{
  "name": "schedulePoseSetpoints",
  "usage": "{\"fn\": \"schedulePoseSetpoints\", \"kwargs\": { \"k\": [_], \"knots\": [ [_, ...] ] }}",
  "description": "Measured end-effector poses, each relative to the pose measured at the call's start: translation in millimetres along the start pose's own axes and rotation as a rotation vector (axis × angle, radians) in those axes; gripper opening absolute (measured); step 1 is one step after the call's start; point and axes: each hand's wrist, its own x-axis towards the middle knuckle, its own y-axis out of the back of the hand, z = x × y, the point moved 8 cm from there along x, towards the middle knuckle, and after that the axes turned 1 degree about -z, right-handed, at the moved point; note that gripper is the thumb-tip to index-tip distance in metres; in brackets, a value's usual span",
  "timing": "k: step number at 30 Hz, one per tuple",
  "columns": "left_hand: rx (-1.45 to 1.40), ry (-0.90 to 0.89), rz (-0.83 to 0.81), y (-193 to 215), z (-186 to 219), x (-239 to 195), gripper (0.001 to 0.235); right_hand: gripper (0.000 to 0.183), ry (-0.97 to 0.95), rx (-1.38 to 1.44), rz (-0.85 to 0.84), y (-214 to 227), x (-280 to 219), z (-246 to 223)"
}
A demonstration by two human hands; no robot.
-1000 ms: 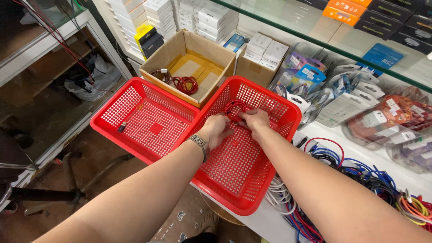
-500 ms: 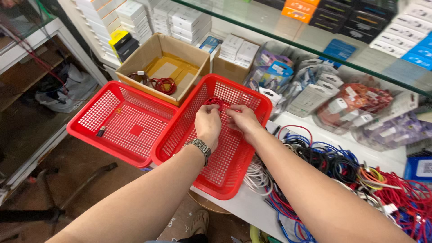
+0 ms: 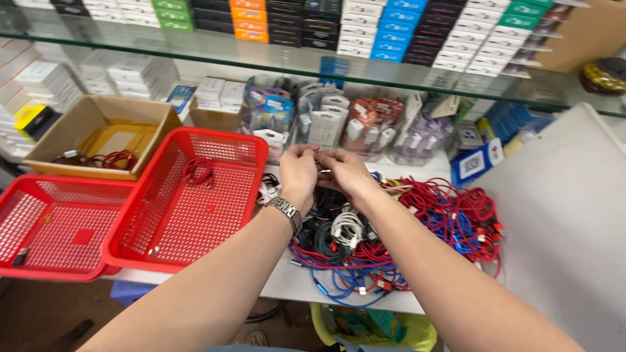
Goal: The person untangles and coils various colored USB cables from a large pile on a counter. They place the coiled cables into a cardboard box. The person handles red, brown, and white cables one at a time.
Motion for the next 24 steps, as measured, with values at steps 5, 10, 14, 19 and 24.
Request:
{"fn": "schedulePoseSetpoints", "kwargs": {
  "k": [5,10,14,19,24],
  "knots": [
    [0.08,0.051,-0.116,-68.0,-37.6,-17.0,0.02,0.029,0.012,-0.027,0.107,77.2,-39.8,0.1],
    [0.125,0.108,-0.232,-128.6,-70.7,-33.2,0.017,0.026,0.004,-0.049,0.266,162.3,-70.3,9.5],
    [0.208,0.158,-0.312,-165.3,-96.0,-45.3,0.021,0.026,0.046,-0.22,0.449,232.5,-100.0,13.4],
    [0.198,0.144,-0.303,-177.4,-107.2,-54.7,0.019,0.023,-0.066,-0.442,0.49,261.8,-126.9,25.6],
    [0.192,0.148,-0.204,-159.4,-99.9,-54.0,0.019,0.027,-0.07,-0.561,0.254,233.3,-120.6,22.8]
  ]
}}
